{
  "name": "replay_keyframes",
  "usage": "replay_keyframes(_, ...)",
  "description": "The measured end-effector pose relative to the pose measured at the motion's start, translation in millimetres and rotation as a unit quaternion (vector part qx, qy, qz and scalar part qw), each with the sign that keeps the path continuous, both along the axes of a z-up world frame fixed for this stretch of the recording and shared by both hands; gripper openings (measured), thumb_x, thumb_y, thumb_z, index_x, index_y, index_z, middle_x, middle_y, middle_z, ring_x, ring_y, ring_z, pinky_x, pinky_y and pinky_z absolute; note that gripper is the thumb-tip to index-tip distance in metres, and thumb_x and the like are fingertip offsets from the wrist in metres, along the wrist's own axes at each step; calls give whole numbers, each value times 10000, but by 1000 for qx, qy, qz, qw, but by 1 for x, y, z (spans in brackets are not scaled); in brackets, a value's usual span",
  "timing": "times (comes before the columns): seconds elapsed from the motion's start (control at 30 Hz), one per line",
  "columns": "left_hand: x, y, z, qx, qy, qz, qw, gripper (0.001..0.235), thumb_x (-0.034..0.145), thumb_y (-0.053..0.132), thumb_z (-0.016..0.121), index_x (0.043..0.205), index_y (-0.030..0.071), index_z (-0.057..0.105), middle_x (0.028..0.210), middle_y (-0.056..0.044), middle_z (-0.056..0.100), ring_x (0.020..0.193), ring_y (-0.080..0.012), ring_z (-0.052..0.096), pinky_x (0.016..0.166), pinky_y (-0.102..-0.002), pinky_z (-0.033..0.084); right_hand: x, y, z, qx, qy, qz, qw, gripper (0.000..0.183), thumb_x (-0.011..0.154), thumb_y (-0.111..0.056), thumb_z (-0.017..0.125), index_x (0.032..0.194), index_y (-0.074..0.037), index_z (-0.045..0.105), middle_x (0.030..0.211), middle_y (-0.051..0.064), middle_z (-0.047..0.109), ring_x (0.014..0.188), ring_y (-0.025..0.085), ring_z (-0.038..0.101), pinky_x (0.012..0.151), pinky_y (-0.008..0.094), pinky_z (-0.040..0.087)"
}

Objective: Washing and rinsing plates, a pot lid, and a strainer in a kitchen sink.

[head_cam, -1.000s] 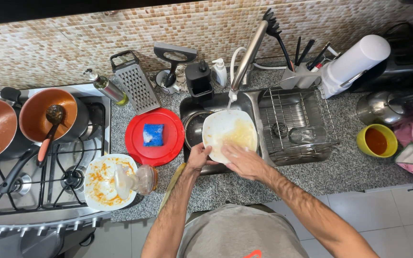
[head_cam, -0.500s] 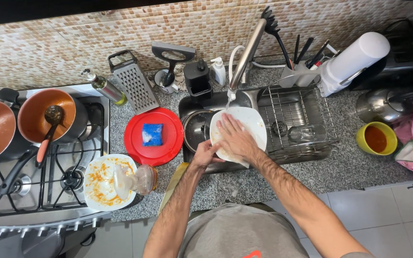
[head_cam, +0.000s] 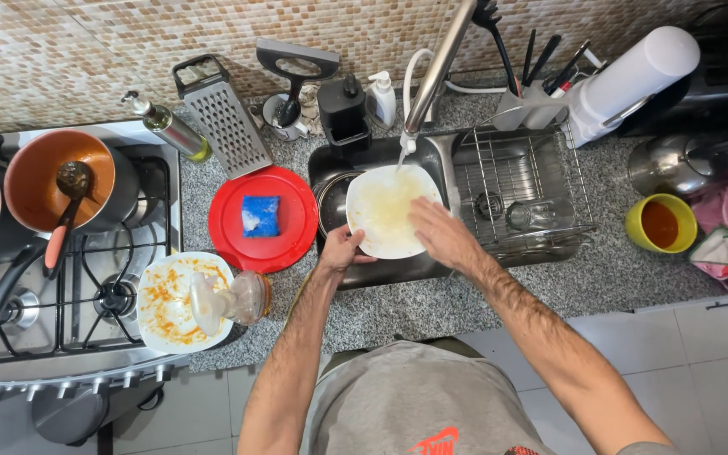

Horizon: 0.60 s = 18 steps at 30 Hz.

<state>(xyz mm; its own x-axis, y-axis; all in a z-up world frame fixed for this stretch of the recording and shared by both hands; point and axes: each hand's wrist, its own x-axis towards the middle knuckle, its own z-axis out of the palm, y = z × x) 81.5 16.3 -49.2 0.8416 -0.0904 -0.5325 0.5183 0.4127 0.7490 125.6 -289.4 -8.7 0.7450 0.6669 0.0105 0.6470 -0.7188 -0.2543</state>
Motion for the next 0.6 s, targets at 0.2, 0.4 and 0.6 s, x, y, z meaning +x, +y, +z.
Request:
replay_keyframes(0.2,1,12,-11,5,22,4,1000,366,1120,72,617,1402,-157,575,1154,-456,742,955,-554,775,711,-655,712,-12,8,72,130,173,-280,935,810,1112,-429,651,1774,-74,350,1807,287,317,1659,466,340,1342,601,367)
replay_keyframes(0.4,1,27,-37,14,64,-32,997,409,1086,68,661,1397,-186,584,1165,-446,744,956,-521,791,739,-605,727,-10,4,-19,410,475,-427,651,588,1127,-251,663,1644,-65,455,1448,411,637,1045,614,755,701,683,704)
replay_keyframes(0.6,-2,23,34,44,152,-83,984,504,969,72,651,1329,-263,540,1059,-466,744,882,-511,826,751,-539,741,-19,-3,-20,399,557,-479,549,692,1007,-82,625,1667,16,443,1252,429,705,996,497,807,865,553,708)
